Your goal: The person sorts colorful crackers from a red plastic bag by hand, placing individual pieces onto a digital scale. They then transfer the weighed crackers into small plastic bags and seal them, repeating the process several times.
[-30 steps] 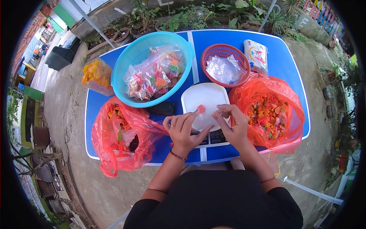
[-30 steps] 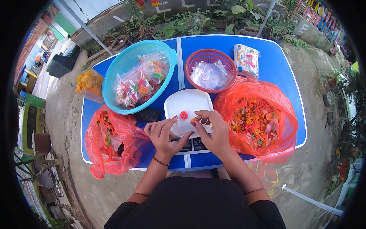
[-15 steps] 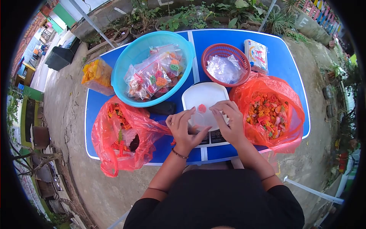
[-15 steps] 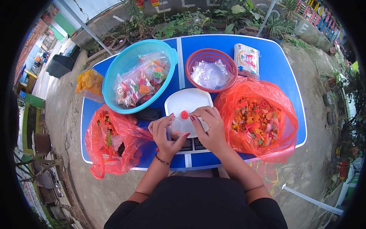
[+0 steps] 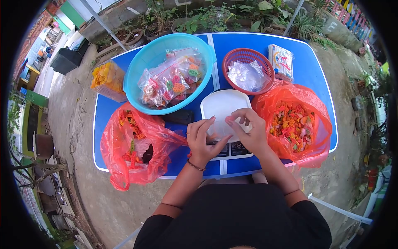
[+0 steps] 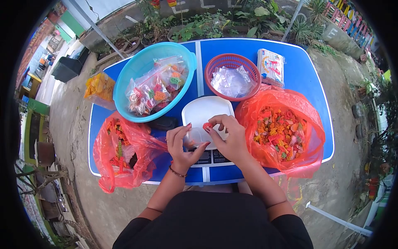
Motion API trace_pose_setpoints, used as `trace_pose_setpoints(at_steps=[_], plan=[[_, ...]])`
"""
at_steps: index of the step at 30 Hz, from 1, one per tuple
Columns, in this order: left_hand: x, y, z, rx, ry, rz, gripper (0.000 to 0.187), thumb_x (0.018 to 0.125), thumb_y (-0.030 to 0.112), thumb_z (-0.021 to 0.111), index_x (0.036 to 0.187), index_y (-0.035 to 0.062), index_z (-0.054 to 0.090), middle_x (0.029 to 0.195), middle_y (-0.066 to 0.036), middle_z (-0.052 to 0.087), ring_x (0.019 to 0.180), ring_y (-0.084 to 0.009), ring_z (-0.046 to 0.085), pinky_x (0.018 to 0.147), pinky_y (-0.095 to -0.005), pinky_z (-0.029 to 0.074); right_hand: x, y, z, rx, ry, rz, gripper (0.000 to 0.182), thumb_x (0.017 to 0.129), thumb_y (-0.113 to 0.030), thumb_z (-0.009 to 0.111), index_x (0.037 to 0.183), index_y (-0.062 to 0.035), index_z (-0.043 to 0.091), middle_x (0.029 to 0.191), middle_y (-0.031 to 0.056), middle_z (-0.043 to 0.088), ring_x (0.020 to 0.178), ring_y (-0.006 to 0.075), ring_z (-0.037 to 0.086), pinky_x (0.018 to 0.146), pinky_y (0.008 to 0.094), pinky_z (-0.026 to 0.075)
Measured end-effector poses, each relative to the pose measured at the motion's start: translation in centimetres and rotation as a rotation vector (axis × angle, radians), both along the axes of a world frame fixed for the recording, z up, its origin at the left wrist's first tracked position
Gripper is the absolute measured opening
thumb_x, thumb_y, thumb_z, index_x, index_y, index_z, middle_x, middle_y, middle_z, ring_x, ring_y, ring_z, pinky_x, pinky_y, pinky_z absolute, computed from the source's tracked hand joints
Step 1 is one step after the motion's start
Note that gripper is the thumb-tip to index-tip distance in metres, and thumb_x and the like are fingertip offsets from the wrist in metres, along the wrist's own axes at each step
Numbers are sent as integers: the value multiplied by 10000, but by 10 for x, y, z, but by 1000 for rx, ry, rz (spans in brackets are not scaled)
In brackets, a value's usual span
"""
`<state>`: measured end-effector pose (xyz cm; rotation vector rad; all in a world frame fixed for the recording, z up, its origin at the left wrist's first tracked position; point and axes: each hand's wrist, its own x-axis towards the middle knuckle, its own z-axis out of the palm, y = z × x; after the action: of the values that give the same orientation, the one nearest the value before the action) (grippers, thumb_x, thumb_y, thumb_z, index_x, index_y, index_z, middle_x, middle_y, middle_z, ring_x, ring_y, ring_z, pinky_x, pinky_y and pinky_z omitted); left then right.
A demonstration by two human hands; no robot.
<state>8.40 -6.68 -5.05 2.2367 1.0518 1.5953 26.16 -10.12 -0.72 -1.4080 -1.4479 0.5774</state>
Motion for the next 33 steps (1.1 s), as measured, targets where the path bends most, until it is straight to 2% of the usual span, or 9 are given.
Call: trace_pose_setpoints(at_steps=[3, 6, 9, 15, 19, 22, 25, 28, 33], plan=[[2, -1, -1, -11, 27, 3, 652, 653, 311, 936, 1203, 64, 686, 1038, -84, 646, 892, -251, 594, 791, -365, 450, 0, -6, 7, 14, 298, -21, 216, 788, -75, 811, 981, -62, 714, 916, 43, 718, 746, 153, 550, 652, 284, 431], [2, -1, 1, -3, 39, -6, 627, 659, 291, 920, 1201, 75, 691, 1041, -70, 656, 877, -242, 607, 775, -363, 443, -3, -10, 14, 77, 99, 41, 165, 770, -97, 825, 904, -67, 734, 882, 36, 711, 744, 170, 562, 695, 301, 441], [3, -1, 0, 5, 50, 0, 612, 665, 280, 906, 1203, 82, 693, 1050, -61, 665, 875, -231, 619, 769, -362, 437, -4, -3, 7, 179, -52, 133, 122, 760, -93, 811, 864, -83, 749, 942, 43, 699, 808, 207, 557, 756, 340, 451], [-1, -6, -1, -47, 55, 1, 634, 674, 285, 901, 1232, 86, 677, 1069, -64, 683, 926, -228, 638, 801, -373, 437, -10, -12, 20, 120, -308, 174, 125, 794, -60, 748, 909, -110, 754, 1209, 67, 619, 958, 267, 501, 831, 378, 442], [-2, -10, 30, -100, 75, -90, 679, 698, 266, 914, 1286, 67, 638, 1071, -89, 703, 973, -238, 677, 847, -362, 489, -1, -12, 16, 119, -203, 137, 100, 828, -83, 743, 925, -107, 747, 1247, 66, 609, 974, 260, 491, 864, 369, 423], [-3, -16, 38, -569, -140, -318, 617, 770, 178, 894, 1302, 41, 614, 1073, -103, 718, 975, -168, 700, 820, -302, 537, 9, -15, 21, 81, -109, 106, 91, 836, -100, 755, 926, -106, 743, 1266, 61, 608, 988, 255, 478, 882, 368, 413], [-2, -20, 30, -878, -359, -503, 478, 854, 75, 825, 1276, 13, 608, 1078, -106, 725, 958, -98, 687, 762, -233, 547, 14, -17, 27, 81, -71, 105, 106, 825, -116, 777, 925, -109, 744, 1285, 54, 605, 1002, 254, 471, 897, 368, 408], [1, -23, 33, -1005, -526, -618, 405, 887, -56, 729, 1264, -31, 582, 1149, -101, 704, 1041, -144, 690, 894, -292, 569, 17, -21, 33, 97, -96, 106, 137, 799, -120, 791, 931, -120, 754, 1303, 52, 601, 1023, 260, 466, 915, 381, 408], [2, -24, 32, -1186, -533, -729, 359, 916, -18, 719, 1250, -24, 588, 1135, -99, 700, 1015, -131, 688, 865, -287, 586, 26, -26, 37, 29, -176, 217, 178, 765, -135, 798, 943, -143, 789, 1353, 62, 584, 1094, 295, 446, 985, 425, 409]])
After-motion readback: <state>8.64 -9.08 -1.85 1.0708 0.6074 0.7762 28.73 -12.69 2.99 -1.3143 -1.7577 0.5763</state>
